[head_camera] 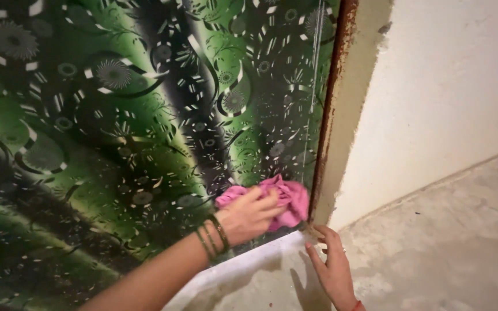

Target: The person wipes a green patterned wall with a pink cloth. The person uses their left hand to scrub the wall surface while their right hand rests on the wall for support. The person moves the cloth in repetitive circular and back-and-forth motions across the lower section of the wall.

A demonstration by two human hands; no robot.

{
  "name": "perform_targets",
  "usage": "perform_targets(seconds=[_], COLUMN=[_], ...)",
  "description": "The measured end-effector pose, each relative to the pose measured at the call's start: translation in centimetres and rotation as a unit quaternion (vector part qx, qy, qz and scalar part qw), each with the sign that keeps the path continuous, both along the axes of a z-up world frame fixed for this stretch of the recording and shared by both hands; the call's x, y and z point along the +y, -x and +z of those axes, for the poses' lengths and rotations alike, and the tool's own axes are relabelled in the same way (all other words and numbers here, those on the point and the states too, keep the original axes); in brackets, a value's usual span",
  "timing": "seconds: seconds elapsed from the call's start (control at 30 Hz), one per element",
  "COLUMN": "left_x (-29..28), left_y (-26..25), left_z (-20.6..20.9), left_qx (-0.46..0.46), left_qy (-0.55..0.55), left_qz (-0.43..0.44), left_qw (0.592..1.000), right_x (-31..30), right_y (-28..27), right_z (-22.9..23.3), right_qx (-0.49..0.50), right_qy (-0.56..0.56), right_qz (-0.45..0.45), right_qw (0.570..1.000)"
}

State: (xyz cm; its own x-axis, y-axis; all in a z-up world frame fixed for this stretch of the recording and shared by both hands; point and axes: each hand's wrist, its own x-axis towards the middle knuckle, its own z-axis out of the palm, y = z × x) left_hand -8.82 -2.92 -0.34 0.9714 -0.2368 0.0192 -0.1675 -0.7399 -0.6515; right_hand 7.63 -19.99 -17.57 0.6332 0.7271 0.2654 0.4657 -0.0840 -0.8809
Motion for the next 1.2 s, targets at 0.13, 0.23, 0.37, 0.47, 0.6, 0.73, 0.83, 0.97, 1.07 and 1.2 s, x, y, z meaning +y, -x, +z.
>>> perform_targets(seconds=[0.13, 0.23, 0.37, 0.47, 0.6, 0.73, 0.83, 0.97, 1.07, 1.2], left_x=[1.6, 3.0, 3.4, 3.0, 0.4, -0.2, 0.0, -0.1, 0.6, -1.2], left_y=[-0.1, 1.8, 1.8, 0.8, 2.3, 4.6, 6.7, 8.0, 7.3, 6.6], left_z=[7.1, 15.3, 15.5, 8.7, 1.4, 3.7, 10.9, 16.4, 13.7, 5.6], left_qx=[-0.211, -0.427, -0.43, -0.38, -0.229, -0.242, -0.397, -0.504, -0.493, -0.372], left_qy=[-0.01, -0.11, -0.168, -0.115, 0.025, 0.076, 0.059, 0.007, 0.0, 0.048], left_qz=[-0.01, 0.068, 0.057, 0.029, 0.003, 0.031, 0.047, 0.116, 0.117, 0.145], left_qw=[0.977, 0.895, 0.885, 0.917, 0.973, 0.967, 0.915, 0.856, 0.862, 0.916], right_x=[-0.4, 0.6, 2.1, 2.0, 1.0, 0.2, 0.3, 1.6, 2.5, 2.2], right_y=[0.2, 0.9, 1.2, 1.0, 0.8, 0.5, 0.7, 1.2, 1.2, 1.5], right_z=[0.4, 0.7, 0.8, 0.7, 0.7, 0.5, 0.3, 0.3, -0.4, -0.7], right_qx=[-0.007, -0.017, -0.016, -0.01, -0.01, 0.003, 0.003, 0.006, -0.005, -0.015], right_qy=[-0.001, -0.005, 0.004, 0.024, 0.009, 0.028, 0.033, 0.046, 0.04, 0.041], right_qz=[0.019, 0.029, 0.043, 0.046, 0.048, 0.042, 0.044, 0.052, 0.058, 0.054], right_qw=[1.0, 0.999, 0.999, 0.999, 0.999, 0.999, 0.998, 0.998, 0.997, 0.998])
